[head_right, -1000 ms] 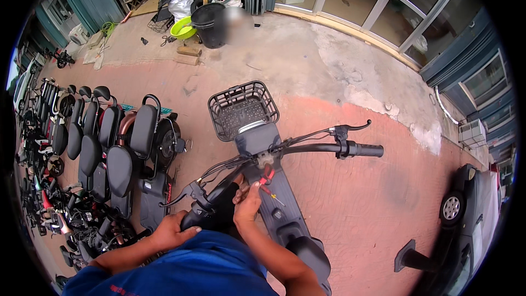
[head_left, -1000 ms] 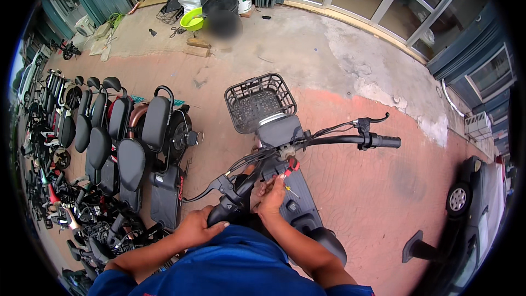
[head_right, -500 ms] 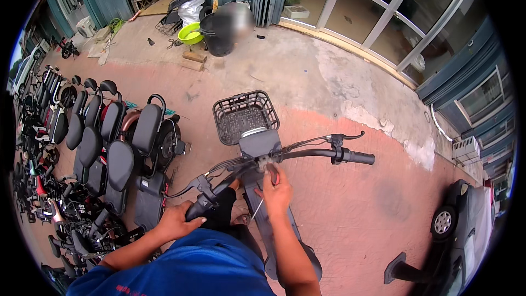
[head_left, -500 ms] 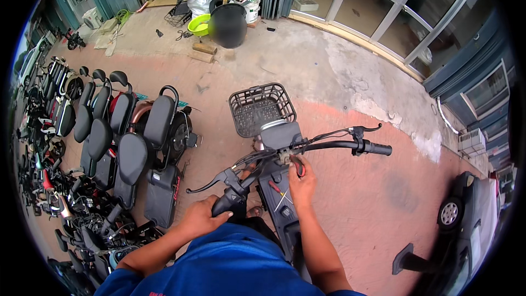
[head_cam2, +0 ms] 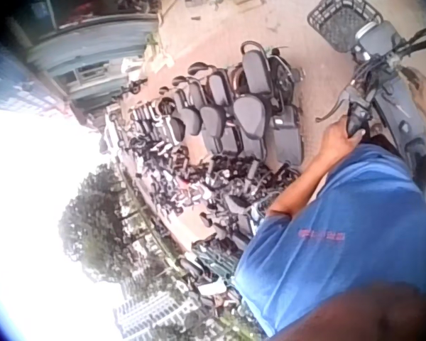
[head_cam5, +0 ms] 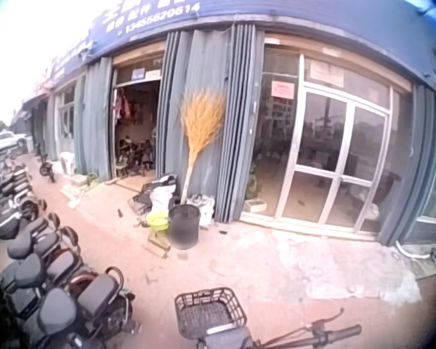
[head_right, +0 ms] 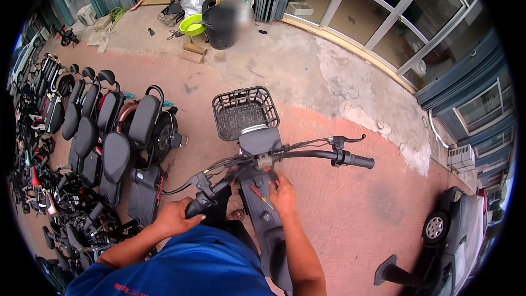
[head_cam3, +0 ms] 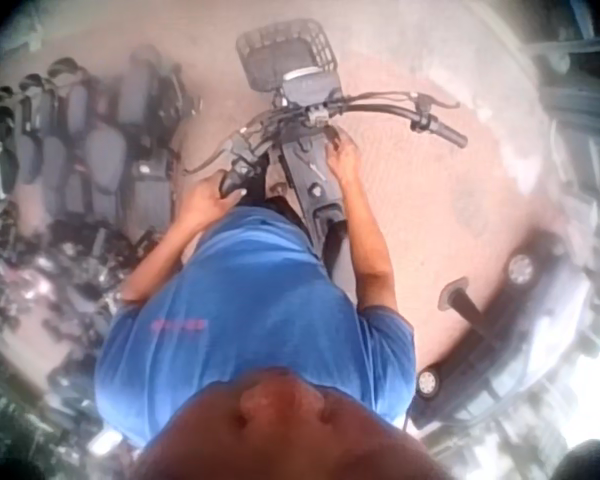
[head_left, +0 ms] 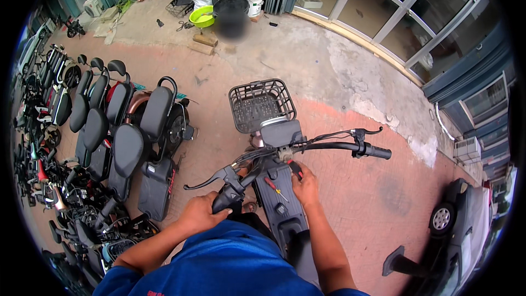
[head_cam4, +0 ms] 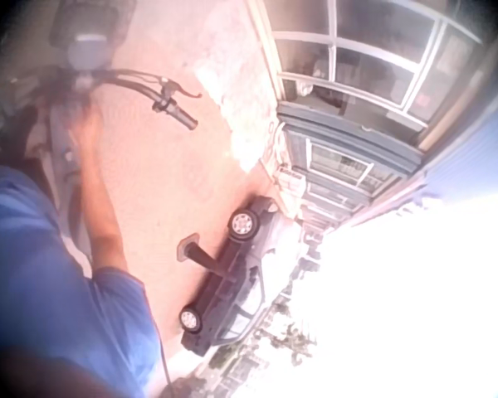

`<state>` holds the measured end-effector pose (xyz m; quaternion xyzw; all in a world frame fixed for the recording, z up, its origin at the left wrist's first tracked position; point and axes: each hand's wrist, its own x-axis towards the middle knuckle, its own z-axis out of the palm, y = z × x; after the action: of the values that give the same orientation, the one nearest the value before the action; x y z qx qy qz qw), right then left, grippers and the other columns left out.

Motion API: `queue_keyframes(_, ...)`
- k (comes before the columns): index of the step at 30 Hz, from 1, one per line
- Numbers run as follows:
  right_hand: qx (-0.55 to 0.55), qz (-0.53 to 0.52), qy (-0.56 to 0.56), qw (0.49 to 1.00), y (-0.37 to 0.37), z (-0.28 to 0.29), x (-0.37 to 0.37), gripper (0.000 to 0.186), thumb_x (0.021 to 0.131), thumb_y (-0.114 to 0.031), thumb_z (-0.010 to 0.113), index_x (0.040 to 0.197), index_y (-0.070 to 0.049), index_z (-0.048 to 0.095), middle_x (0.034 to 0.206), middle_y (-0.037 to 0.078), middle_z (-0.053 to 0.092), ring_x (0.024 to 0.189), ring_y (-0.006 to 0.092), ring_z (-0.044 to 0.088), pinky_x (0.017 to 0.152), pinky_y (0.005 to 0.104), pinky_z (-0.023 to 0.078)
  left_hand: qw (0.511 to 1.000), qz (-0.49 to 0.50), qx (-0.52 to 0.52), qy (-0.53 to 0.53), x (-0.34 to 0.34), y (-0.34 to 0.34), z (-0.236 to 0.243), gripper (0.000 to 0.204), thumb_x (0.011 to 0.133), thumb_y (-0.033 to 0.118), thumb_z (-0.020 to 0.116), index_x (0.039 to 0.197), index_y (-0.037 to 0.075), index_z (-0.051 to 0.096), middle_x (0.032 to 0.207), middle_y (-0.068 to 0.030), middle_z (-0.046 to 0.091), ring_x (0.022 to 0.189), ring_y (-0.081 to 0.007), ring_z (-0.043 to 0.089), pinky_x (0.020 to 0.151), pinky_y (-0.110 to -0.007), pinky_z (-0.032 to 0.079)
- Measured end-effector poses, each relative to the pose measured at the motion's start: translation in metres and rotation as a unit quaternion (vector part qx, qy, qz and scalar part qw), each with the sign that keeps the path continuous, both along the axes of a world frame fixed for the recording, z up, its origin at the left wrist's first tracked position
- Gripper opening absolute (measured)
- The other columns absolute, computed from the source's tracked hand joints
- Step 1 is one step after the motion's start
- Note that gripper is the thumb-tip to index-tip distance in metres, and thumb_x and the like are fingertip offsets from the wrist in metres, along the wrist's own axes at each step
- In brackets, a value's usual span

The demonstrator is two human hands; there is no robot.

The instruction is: The person unscrews and removes a plastic panel from the front of an electric scooter using a screwdriver, handles several electrical wires, and then reattaches the panel by driving screws back into place.

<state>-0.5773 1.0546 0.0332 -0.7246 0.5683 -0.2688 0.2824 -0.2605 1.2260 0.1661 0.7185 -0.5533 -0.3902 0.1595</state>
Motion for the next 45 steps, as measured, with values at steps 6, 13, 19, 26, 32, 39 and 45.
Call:
queue_keyframes(6, -0.098, 0.214, 0.159, 0.959, -0.040, 0.029, -0.004, 0.044, 0.084, -0.005, 0.074, 0.128, -0.005, 0.069, 0.096, 0.022, 0.075, 0.092, 0.0423, 0.074, 0.084, 0.0505, 0.059, 1.000, -0.005, 0.022, 0.002, 0.000, -0.004, 0.007, 0.048, 0.088, 0.042, 0.084, 0.110, 0.002, 0.070, 0.080, -0.0245, 0.072, 0.080, -0.0439, 0.075, 0.074, -0.049, 0.058)
queue_keyframes(13, -0.087, 0.301, 0.299, 0.901, -0.073, 0.027, 0.006, 0.017, 0.090, -0.008, 0.067, 0.107, -0.006, 0.066, 0.087, 0.016, 0.075, 0.083, 0.0350, 0.076, 0.072, 0.0449, 0.059, 1.000, -0.019, 0.019, 0.008, 0.003, -0.004, 0.002, 0.048, 0.089, 0.042, 0.084, 0.107, 0.001, 0.069, 0.079, -0.0242, 0.071, 0.079, -0.0440, 0.074, 0.073, -0.049, 0.058)
queue_keyframes(19, -0.083, 0.329, 0.308, 0.889, -0.075, 0.037, 0.007, 0.018, 0.090, -0.008, 0.070, 0.106, -0.004, 0.064, 0.087, 0.018, 0.075, 0.084, 0.0396, 0.075, 0.073, 0.0461, 0.059, 0.999, -0.024, 0.028, 0.000, 0.002, -0.005, 0.003, 0.049, 0.090, 0.042, 0.084, 0.108, 0.000, 0.068, 0.078, -0.0238, 0.070, 0.078, -0.0438, 0.074, 0.072, -0.049, 0.058)
queue_keyframes(26, -0.031, 0.291, 0.087, 0.952, -0.071, 0.049, -0.010, 0.031, 0.098, -0.020, 0.071, 0.122, -0.001, 0.063, 0.097, 0.023, 0.076, 0.094, 0.0450, 0.073, 0.085, 0.0523, 0.058, 0.997, -0.019, 0.062, 0.036, 0.005, -0.012, 0.005, 0.050, 0.088, 0.042, 0.085, 0.106, -0.001, 0.069, 0.079, -0.0235, 0.070, 0.079, -0.0433, 0.073, 0.073, -0.048, 0.057)
queue_keyframes(32, 0.113, 0.395, 0.297, 0.862, -0.118, 0.053, -0.073, 0.038, 0.108, -0.039, 0.061, 0.108, -0.002, 0.070, 0.097, 0.023, 0.075, 0.094, 0.0467, 0.071, 0.087, 0.0553, 0.055, 0.988, -0.060, 0.094, 0.107, 0.018, -0.019, -0.003, 0.056, 0.089, 0.039, 0.089, 0.119, -0.004, 0.070, 0.086, -0.0199, 0.074, 0.081, -0.0316, 0.075, 0.077, -0.040, 0.058)
queue_keyframes(39, 0.053, 0.570, 0.202, 0.794, -0.164, 0.006, -0.073, 0.045, 0.108, -0.039, 0.061, 0.082, -0.003, 0.069, 0.076, 0.020, 0.068, 0.075, 0.0440, 0.068, 0.076, 0.0537, 0.055, 0.977, -0.099, 0.099, 0.160, 0.029, -0.030, -0.018, 0.056, 0.088, 0.039, 0.090, 0.125, 0.001, 0.070, 0.095, -0.0195, 0.073, 0.090, -0.0350, 0.074, 0.084, -0.042, 0.057)
queue_keyframes(45, 0.105, 0.502, 0.053, 0.857, -0.143, -0.018, -0.085, 0.038, 0.104, -0.028, 0.070, 0.075, -0.004, 0.063, 0.067, 0.019, 0.060, 0.066, 0.0409, 0.065, 0.063, 0.0504, 0.052, 0.966, -0.097, 0.149, 0.188, 0.029, -0.046, -0.015, 0.046, 0.085, 0.026, 0.086, 0.126, 0.009, 0.074, 0.129, -0.0202, 0.069, 0.124, -0.0406, 0.065, 0.108, -0.047, 0.050)
